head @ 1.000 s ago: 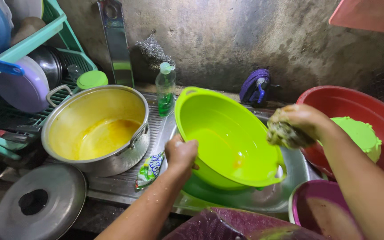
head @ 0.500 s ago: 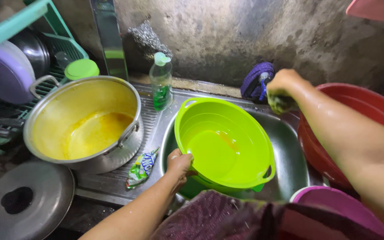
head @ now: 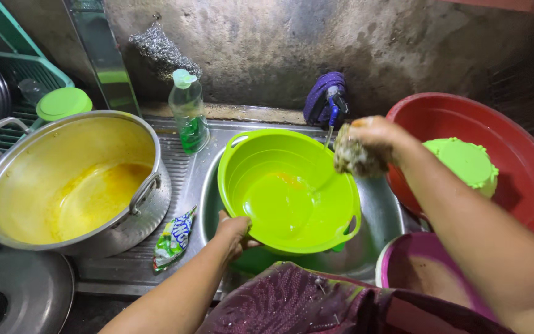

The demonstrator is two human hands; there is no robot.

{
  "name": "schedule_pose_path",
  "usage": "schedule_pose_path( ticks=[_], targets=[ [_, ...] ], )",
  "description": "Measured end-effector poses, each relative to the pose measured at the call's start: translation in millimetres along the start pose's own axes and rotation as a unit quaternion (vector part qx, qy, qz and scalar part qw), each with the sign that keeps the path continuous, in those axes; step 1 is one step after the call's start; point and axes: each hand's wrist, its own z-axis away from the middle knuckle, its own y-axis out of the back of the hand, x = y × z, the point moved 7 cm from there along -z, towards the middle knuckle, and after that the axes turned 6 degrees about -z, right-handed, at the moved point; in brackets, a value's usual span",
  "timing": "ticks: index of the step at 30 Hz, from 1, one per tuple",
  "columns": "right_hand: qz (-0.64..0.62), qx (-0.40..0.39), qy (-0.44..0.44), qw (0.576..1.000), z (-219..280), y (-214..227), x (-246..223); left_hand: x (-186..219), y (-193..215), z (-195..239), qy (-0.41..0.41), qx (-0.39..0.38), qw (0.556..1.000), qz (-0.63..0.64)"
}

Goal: The person stirs a green vegetable dish in a pan on a gas stove, then stirs a yellow liquid in a large pot. Afterward, they wash several plastic bowls and a pot in the sink using a sponge and running water.

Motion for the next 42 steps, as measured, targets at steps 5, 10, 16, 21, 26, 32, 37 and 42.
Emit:
schedule_pose_path(
  ticks=[5,10,16,21,26,32,37,42],
  targets=[
    [-0.105,0.035,-0.025,0.994,50.3,-2.9,16.3,-5.9,6.2,-15.4,0.021,-0.038,0.999,0.016],
    [-0.193,0.037,-0.023,0.98,77.7,8.9,-3.6,-23.9,1.6,-31.8,0.1,-0.129,0.986,0.046],
    [-0.17,0.041,-0.007,0.985,87.9,15.9,-22.6,-33.1,-6.7,-31.8,0.098,-0.177,0.977,0.063],
    [-0.204,0.077,-0.004,0.976,79.8,14.9,-23.4,-27.9,3.8,-35.9,0.041,-0.098,0.994,0.034],
    [-0.052,0.21,-0.006,0.976,39.5,29.7,-29.9,-24.9,-1.9,-39.3,0.036,-0.083,0.996,0.017],
    [0.188,0.257,-0.031,0.947,-8.6,36.8,-32.3,-11.4,10.3,-41.5,0.026,0.048,0.996,-0.074],
    [0.242,0.244,-0.024,0.939,-29.8,27.9,-24.8,79.0,6.8,-12.4,-0.32,0.302,0.804,-0.4],
    [0.243,0.258,-0.017,0.935,-36.2,35.4,-12.0,140.7,-97.4,-14.4,-0.391,0.048,0.878,-0.271]
  ],
)
